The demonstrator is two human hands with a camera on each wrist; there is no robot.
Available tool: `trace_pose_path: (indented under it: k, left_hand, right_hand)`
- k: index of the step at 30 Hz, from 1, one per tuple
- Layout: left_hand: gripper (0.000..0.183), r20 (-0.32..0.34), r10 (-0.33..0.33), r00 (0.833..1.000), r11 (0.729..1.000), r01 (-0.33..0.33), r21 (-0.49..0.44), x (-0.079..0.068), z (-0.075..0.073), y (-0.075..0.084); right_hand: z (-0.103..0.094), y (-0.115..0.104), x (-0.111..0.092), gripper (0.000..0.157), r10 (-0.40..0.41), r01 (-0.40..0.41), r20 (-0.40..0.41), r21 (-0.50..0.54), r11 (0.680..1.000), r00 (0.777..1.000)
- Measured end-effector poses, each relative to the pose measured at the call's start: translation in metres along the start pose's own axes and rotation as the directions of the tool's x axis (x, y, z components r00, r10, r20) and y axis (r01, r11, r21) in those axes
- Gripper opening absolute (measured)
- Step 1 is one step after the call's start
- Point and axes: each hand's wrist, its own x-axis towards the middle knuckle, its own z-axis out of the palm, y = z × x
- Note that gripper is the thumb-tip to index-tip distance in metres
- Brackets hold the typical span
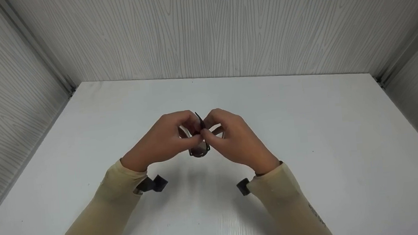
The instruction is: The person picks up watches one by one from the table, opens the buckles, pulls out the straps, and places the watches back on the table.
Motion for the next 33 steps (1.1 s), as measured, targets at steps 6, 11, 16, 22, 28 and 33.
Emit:
trace_pose_path:
  k: [6,11,16,22,28,33]
  left_hand:
    - [0.011,0.084,-0.025,0.996,0.991,0.036,-0.13,-0.0009,-0.0068,0.0003]
    - [0.017,0.124,-0.031,0.992,0.983,0.053,-0.174,0.0007,-0.0102,-0.0023]
    - [0.019,0.114,-0.03,0.993,0.983,0.05,-0.174,0.0008,-0.0104,-0.0034]
    - [0.018,0.107,-0.048,0.993,0.984,0.065,-0.165,0.0,-0.01,-0.0029]
    - [0.018,0.095,-0.044,0.995,0.983,0.06,-0.175,-0.0002,-0.0104,-0.0041]
    - [0.018,0.099,-0.057,0.993,0.979,0.075,-0.189,-0.0003,-0.0104,-0.0045]
  right_hand:
    - [-0.0021,0.0001,-0.002,0.005,-0.026,0.026,0.005,0.102,0.994,1.0]
    - [-0.0019,0.0005,-0.0022,0.011,-0.003,0.002,0.005,0.179,0.984,1.0]
    - [-0.0004,0.0025,-0.0012,0.026,0.011,-0.009,-0.009,0.151,0.988,1.0]
    - [0.0005,0.0035,-0.0018,0.032,0.032,-0.032,0.002,0.151,0.988,0.999]
    - [0.0007,0.0046,-0.0002,0.028,-0.006,0.002,0.019,0.188,0.982,1.0]
    - [0.001,0.0048,-0.0003,0.021,-0.034,0.026,0.033,0.206,0.978,0.999]
